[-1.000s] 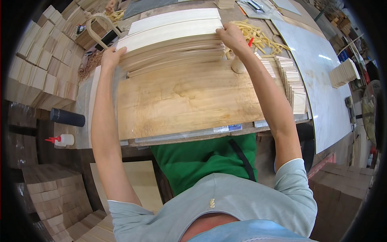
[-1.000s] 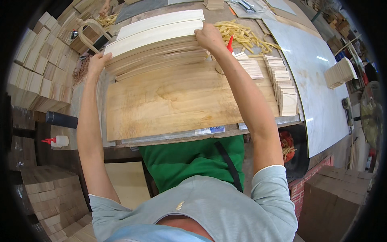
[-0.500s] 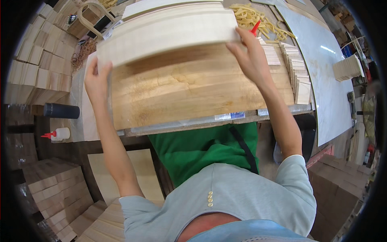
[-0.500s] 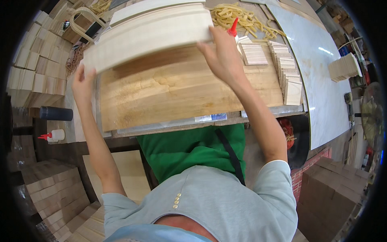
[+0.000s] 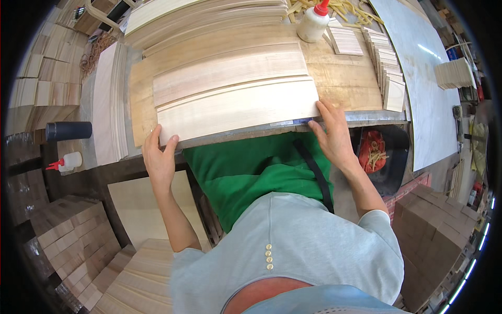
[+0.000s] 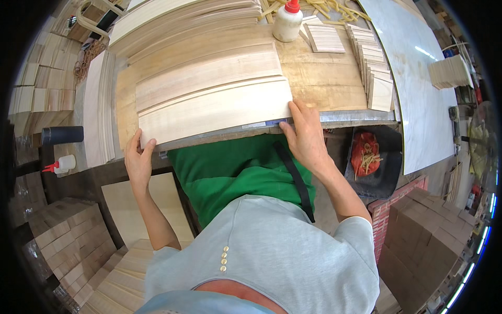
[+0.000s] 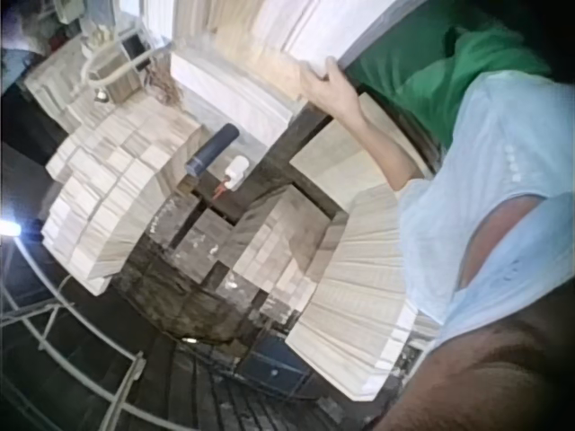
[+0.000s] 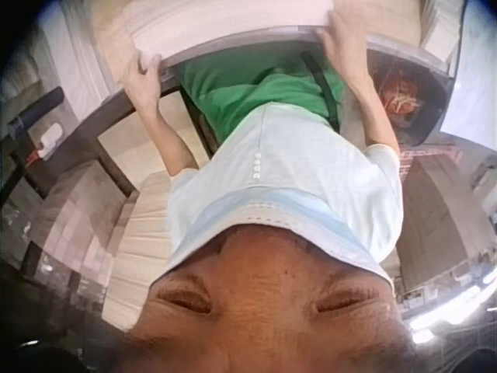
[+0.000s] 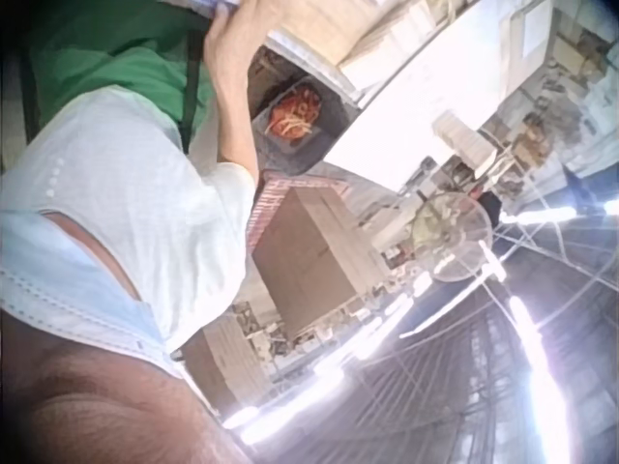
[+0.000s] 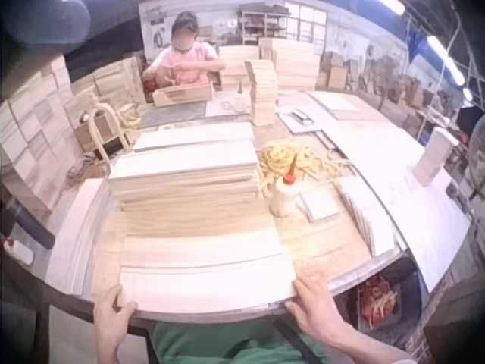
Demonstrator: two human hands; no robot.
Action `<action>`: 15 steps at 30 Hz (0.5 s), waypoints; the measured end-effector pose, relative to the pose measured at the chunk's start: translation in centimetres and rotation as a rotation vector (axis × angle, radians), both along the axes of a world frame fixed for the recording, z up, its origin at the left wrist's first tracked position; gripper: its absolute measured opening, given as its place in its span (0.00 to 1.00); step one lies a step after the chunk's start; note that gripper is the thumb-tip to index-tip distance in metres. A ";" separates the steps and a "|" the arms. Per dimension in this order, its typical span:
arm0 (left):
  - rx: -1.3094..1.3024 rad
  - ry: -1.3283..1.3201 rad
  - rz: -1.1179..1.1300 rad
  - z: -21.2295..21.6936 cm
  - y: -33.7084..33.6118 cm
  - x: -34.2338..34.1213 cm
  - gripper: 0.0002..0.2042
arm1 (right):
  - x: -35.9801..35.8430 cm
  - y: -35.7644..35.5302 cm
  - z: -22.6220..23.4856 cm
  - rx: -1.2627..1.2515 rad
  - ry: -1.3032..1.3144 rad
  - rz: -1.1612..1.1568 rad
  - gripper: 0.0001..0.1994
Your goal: Assembling and gluing wooden boxes and components in a workshop.
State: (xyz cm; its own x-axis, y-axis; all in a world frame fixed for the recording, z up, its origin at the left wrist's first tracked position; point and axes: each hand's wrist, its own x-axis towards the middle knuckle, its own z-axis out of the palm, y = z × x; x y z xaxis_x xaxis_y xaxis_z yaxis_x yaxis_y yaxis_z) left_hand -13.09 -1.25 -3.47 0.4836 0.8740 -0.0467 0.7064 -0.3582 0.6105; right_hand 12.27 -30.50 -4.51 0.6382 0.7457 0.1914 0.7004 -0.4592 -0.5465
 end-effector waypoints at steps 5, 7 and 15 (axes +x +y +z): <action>0.109 0.058 -0.069 -0.6 0.6 -0.3 0.25 | -0.3 0.5 -0.9 0.010 -0.050 -0.011 0.22; 0.176 0.126 -0.105 -1.2 1.1 -0.1 0.24 | 0.2 1.1 -1.2 0.027 -0.072 -0.002 0.22; 0.247 -0.503 0.330 -7.2 -5.5 -3.7 0.16 | -1.5 -5.2 -2.7 0.348 0.196 -0.174 0.10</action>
